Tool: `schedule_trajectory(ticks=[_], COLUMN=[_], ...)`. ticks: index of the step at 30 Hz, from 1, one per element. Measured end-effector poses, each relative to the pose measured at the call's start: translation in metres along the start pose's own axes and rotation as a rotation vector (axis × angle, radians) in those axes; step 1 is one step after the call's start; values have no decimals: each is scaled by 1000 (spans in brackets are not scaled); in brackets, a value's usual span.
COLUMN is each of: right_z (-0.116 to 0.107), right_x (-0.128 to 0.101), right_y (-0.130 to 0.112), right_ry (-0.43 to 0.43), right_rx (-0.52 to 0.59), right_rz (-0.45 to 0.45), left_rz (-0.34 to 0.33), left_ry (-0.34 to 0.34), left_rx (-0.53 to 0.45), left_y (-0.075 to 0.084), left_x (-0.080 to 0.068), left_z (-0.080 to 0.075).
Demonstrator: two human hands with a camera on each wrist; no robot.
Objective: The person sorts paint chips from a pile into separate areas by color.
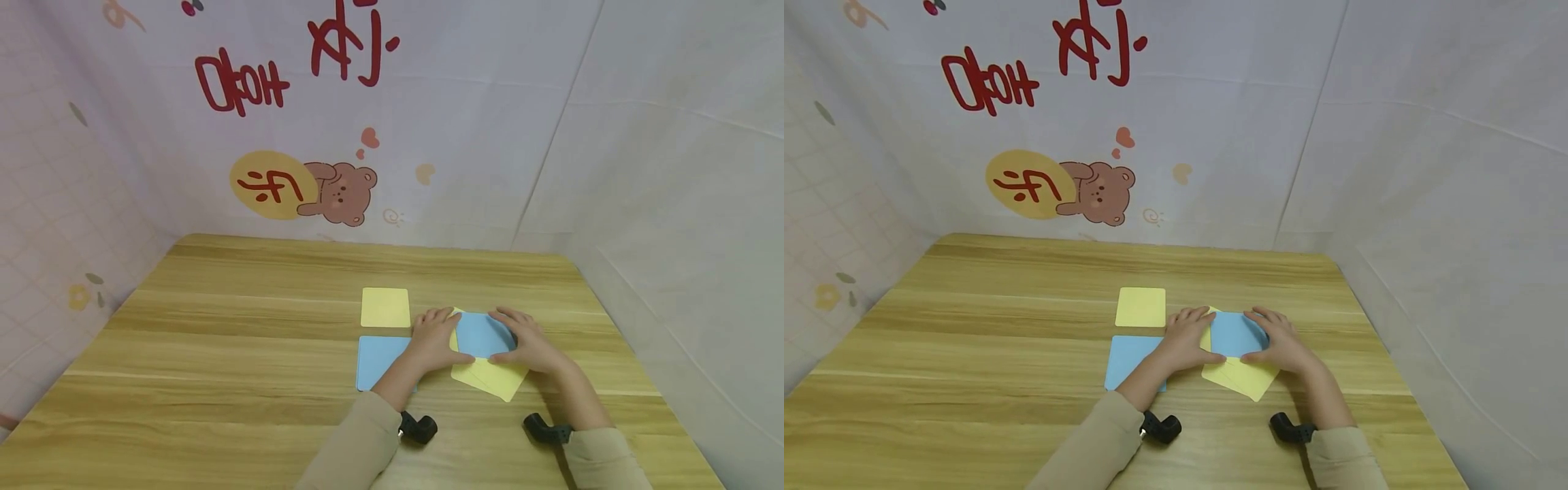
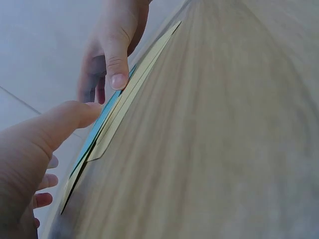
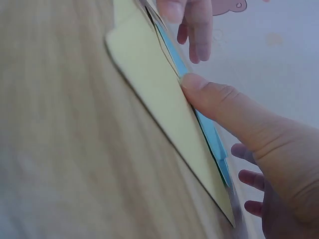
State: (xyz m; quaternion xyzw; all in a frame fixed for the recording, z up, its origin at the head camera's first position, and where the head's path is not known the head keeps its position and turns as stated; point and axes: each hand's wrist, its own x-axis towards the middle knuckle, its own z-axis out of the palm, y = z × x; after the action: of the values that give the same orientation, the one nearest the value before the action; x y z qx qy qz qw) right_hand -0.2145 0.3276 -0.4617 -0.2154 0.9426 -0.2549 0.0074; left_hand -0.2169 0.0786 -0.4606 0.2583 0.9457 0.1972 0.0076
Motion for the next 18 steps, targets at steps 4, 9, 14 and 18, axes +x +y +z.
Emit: schedule_trajectory(ticks=[4,9,14,18], right_z=[-1,-2,-2,-1], right_x=[0,-1,-2,-1], right_y=[4,6,7,7], right_ry=[-14,-35,-23,-25], right_rx=[-1,-4,-12,-18], right_rz=[2,1,-12,-8], left_rz=[1,1,11,13], left_ry=[-8,-29,-47,-42], left_rx=[4,23,32,24], left_y=[1,0,0,0], left_x=[2,3,3,3], left_z=[0,-1,-1,-1])
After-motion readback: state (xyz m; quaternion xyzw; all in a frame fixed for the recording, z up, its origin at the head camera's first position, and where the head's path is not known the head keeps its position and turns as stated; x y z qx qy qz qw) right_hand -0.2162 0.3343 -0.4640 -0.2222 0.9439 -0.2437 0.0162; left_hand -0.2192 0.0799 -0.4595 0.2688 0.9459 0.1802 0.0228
